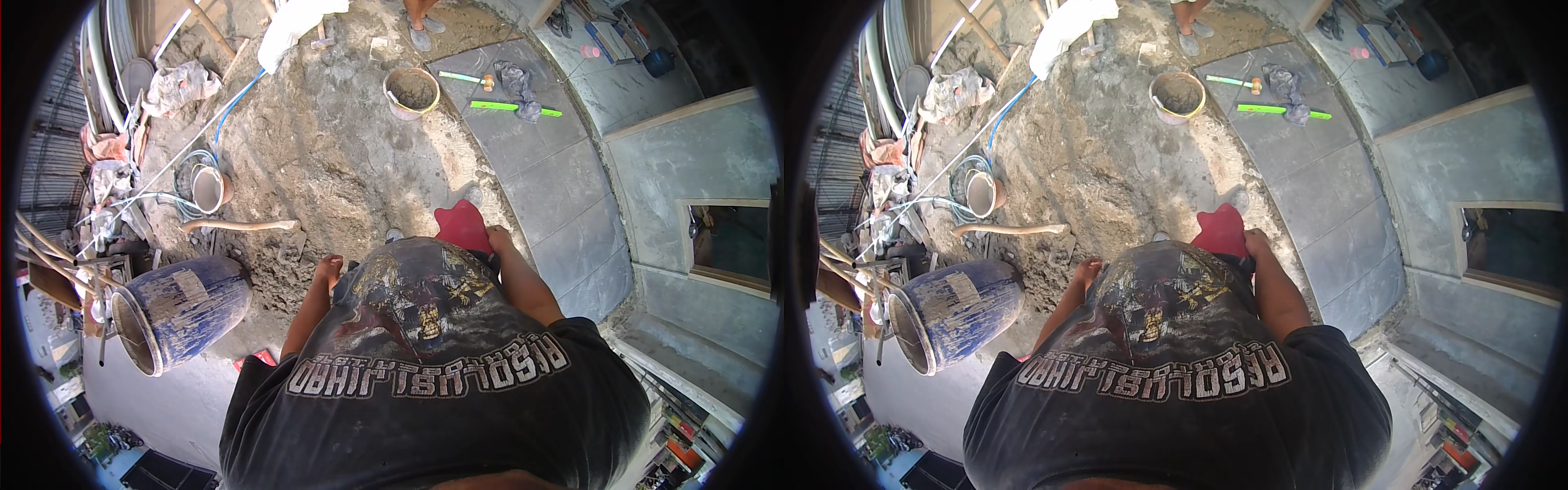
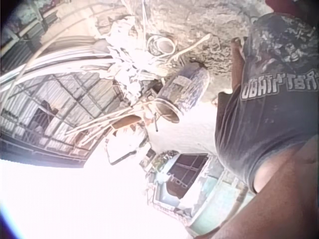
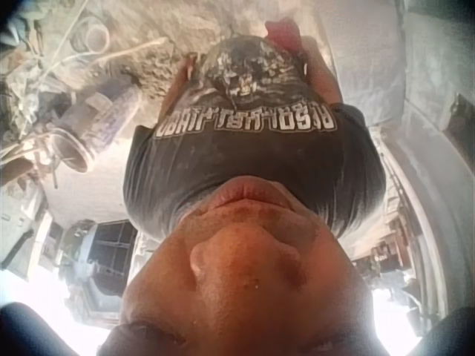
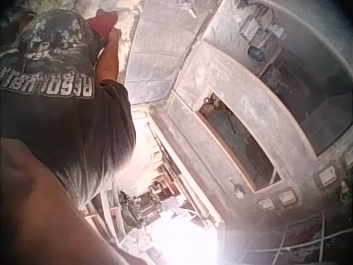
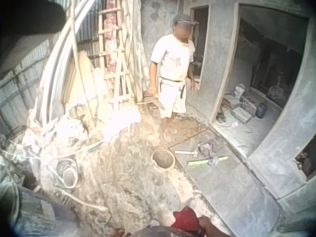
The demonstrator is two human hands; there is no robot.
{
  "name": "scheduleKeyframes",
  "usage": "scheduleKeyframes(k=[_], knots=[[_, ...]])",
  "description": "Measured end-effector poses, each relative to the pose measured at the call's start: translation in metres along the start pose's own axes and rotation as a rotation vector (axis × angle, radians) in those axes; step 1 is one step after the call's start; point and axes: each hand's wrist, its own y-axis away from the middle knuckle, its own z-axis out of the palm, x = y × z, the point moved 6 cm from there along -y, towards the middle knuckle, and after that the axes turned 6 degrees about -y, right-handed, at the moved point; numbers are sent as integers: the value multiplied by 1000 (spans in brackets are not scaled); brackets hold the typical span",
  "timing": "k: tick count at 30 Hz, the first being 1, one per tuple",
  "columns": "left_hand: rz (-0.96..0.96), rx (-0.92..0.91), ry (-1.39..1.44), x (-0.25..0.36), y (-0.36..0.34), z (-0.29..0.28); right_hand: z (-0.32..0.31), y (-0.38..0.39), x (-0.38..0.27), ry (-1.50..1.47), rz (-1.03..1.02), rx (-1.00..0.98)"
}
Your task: Tiling a floor area in a renovation site.
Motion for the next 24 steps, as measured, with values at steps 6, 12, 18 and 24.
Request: scheduleKeyframes(k=[6,12,18,24], knots=[[-100,-8,86,0,3,-2,3,-6,6,33,-9,9],[-66,-31,18,-5,-5,4,0,-7,8,44,-10,22],[-45,-18,244,-51,-22,17,2,-9,8,54,-46,3],[-100,-37,220,-32,-15,9,3,-11,10,59,-27,-7]])
